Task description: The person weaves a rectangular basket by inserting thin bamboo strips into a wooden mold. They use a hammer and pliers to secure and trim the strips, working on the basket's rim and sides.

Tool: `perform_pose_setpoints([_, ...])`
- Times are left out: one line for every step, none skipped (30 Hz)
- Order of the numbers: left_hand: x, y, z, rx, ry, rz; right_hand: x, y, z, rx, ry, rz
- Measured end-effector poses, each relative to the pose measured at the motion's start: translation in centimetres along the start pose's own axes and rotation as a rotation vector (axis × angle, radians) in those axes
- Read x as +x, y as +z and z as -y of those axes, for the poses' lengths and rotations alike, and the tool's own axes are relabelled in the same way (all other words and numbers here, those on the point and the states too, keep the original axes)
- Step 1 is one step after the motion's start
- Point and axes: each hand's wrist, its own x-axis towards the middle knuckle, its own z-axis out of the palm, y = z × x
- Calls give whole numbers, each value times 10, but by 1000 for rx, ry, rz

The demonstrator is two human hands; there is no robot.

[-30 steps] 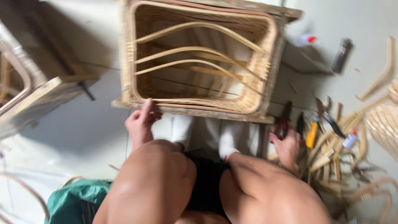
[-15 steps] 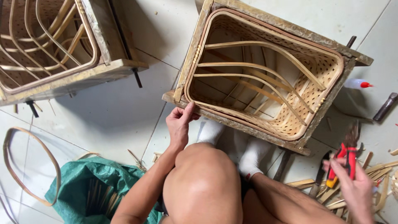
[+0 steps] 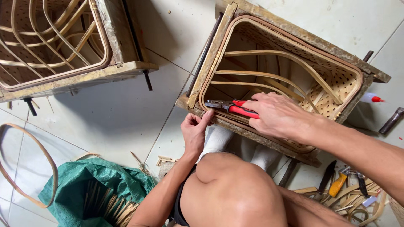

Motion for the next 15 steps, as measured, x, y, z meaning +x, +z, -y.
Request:
perform_pose_setpoints([1, 0, 2, 15, -2, -12, 4, -4, 4, -17, -10, 1])
perform_pose_setpoints([2, -1, 4, 31, -5, -21, 6, -5, 9, -31, -18, 0])
perform_pose_setpoints([2, -2, 5, 47, -8, -30, 7, -7, 14, -36, -6, 39])
perform_pose_setpoints([3, -3, 5, 50, -13, -26, 7, -10, 17, -41, 8, 74])
perform_pose_setpoints([3, -3, 6, 53, -17, -23, 7, -12, 21, -46, 23, 110])
perform_pose_setpoints([3, -3, 6, 54, -22, -19, 8, -14, 25, -86, 35, 104])
perform_pose_setpoints([3, -4, 6, 52, -19, -15, 8, -15, 29, -125, 46, 98])
perform_pose_setpoints([3, -4, 6, 50, -16, -12, 9, -16, 32, -164, 56, 94])
perform_pose_setpoints([3, -4, 6, 49, -13, -10, 9, -17, 35, -202, 36, 89])
perform_pose_setpoints([3, -4, 6, 39, -10, -8, 10, -17, 37, -238, 17, 83])
perform_pose_setpoints([3, -4, 7, 30, -8, -7, 11, -17, 39, -273, -2, 77])
perform_pose_setpoints([3, -4, 7, 19, -3, -6, 12, -18, 41, -279, 7, 86])
perform_pose_setpoints([4, -4, 7, 24, -5, -5, 13, -18, 43, -285, 16, 95])
perform_pose_setpoints([4, -5, 8, 29, -9, -7, 14, -18, 46, -289, 22, 108])
perform_pose_setpoints([4, -5, 8, 35, -13, -10, 15, -19, 48, -289, 41, 134])
